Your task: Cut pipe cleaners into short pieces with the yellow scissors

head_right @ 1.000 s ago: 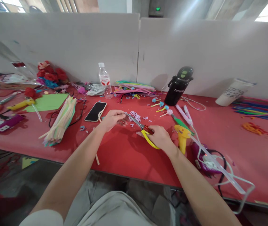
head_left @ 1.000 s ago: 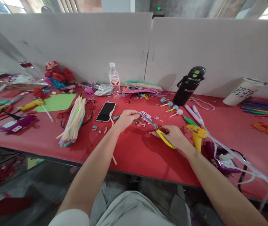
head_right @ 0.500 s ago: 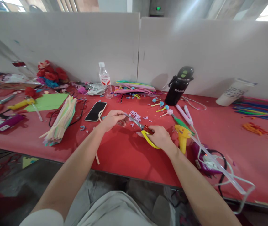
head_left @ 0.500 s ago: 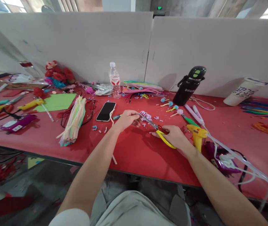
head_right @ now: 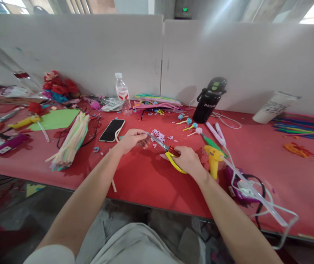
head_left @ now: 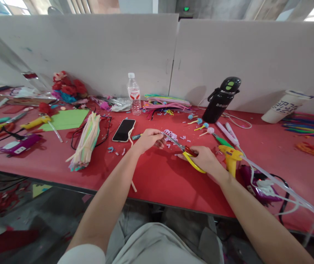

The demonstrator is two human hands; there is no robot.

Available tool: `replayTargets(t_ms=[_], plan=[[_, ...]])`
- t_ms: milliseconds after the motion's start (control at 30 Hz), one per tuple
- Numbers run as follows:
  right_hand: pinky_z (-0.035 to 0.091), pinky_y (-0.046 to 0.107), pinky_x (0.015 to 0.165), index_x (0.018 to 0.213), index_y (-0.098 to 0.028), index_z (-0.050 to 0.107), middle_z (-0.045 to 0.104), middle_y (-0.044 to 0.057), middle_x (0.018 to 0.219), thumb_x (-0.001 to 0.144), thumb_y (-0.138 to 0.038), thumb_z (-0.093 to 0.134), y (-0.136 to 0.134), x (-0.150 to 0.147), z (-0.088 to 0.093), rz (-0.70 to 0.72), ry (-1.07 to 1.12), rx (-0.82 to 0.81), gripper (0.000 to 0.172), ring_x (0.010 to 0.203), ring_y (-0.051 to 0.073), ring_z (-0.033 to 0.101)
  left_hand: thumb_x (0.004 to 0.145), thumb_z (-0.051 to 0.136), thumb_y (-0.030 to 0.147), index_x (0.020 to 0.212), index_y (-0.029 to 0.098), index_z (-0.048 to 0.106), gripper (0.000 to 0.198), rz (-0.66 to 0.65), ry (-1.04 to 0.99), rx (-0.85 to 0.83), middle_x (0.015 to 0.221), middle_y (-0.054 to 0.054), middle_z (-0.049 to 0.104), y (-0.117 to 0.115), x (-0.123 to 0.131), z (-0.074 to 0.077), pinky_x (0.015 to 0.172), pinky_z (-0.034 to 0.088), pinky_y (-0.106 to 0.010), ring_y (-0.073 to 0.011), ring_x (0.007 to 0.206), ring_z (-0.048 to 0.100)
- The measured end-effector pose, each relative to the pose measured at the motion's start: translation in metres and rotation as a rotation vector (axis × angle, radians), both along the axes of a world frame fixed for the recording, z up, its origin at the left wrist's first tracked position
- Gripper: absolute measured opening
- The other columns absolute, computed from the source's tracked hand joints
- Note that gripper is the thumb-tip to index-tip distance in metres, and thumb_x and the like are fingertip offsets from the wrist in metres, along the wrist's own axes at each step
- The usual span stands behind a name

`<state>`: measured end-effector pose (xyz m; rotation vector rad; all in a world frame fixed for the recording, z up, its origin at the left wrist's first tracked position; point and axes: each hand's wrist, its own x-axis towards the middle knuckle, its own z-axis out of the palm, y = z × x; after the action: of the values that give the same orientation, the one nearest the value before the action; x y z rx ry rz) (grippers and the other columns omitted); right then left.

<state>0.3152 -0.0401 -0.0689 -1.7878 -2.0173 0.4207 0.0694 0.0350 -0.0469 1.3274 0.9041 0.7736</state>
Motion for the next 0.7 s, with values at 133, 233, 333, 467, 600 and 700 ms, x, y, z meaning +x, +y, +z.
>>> replayTargets(t_ms=[133, 233, 333, 467, 600, 700], plan=[[0.026, 0.024, 0.047, 0.058, -0.020, 0.048, 0.050, 0.001, 0.056, 0.073, -0.068, 0.058, -0.0004, -0.0001, 0.0002, -0.003, -0.005, 0.007, 0.051, 0.053, 0.013, 0.042, 0.083, 0.058, 0.022, 0.081, 0.010, 0.064, 0.014, 0.011, -0.018, -0.017, 0.073, -0.010, 0.069, -0.0006, 0.0017, 0.0011, 0.057, 0.053, -0.028, -0.0142, 0.058, 0.064], [0.026, 0.025, 0.048, 0.058, -0.020, 0.048, 0.051, 0.001, 0.055, 0.073, -0.067, 0.058, 0.0003, -0.0006, 0.0002, -0.022, -0.028, 0.007, 0.051, 0.052, 0.013, 0.042, 0.083, 0.059, 0.024, 0.081, 0.009, 0.063, 0.016, 0.005, -0.047, -0.056, 0.073, -0.011, 0.069, -0.0016, 0.0025, 0.0034, 0.058, 0.053, -0.028, -0.0145, 0.058, 0.065], [0.026, 0.026, 0.049, 0.058, -0.020, 0.049, 0.052, 0.001, 0.054, 0.073, -0.066, 0.059, 0.0010, -0.0010, -0.0007, -0.035, -0.046, 0.004, 0.049, 0.052, 0.013, 0.044, 0.084, 0.062, 0.029, 0.082, 0.008, 0.063, 0.020, -0.004, -0.079, -0.119, 0.073, -0.012, 0.069, -0.0020, 0.0030, 0.0043, 0.061, 0.054, -0.030, -0.0156, 0.060, 0.066], [0.026, 0.026, 0.050, 0.059, -0.020, 0.051, 0.053, 0.000, 0.054, 0.073, -0.066, 0.059, 0.0015, -0.0011, -0.0016, -0.038, -0.053, 0.004, 0.048, 0.052, 0.013, 0.045, 0.085, 0.061, 0.032, 0.084, 0.008, 0.064, 0.024, -0.015, -0.082, -0.142, 0.074, -0.012, 0.069, -0.0017, 0.0027, 0.0028, 0.062, 0.054, -0.029, -0.0145, 0.060, 0.065], [0.026, 0.026, 0.050, 0.059, -0.020, 0.050, 0.052, 0.000, 0.053, 0.073, -0.067, 0.058, 0.0023, -0.0006, -0.0018, -0.048, -0.055, 0.011, 0.049, 0.052, 0.013, 0.044, 0.086, 0.059, 0.026, 0.084, 0.008, 0.065, 0.018, 0.004, -0.072, -0.123, 0.076, -0.011, 0.070, -0.0014, 0.0007, 0.0031, 0.063, 0.054, -0.027, -0.0127, 0.060, 0.065], [0.024, 0.026, 0.048, 0.057, -0.020, 0.048, 0.051, 0.000, 0.053, 0.073, -0.068, 0.058, 0.0031, 0.0004, -0.0025, -0.060, -0.058, 0.012, 0.051, 0.050, 0.012, 0.041, 0.085, 0.058, 0.020, 0.086, 0.008, 0.065, 0.014, 0.019, -0.100, -0.135, 0.081, -0.013, 0.071, -0.0002, -0.0015, 0.0043, 0.068, 0.055, -0.028, -0.0132, 0.064, 0.066]])
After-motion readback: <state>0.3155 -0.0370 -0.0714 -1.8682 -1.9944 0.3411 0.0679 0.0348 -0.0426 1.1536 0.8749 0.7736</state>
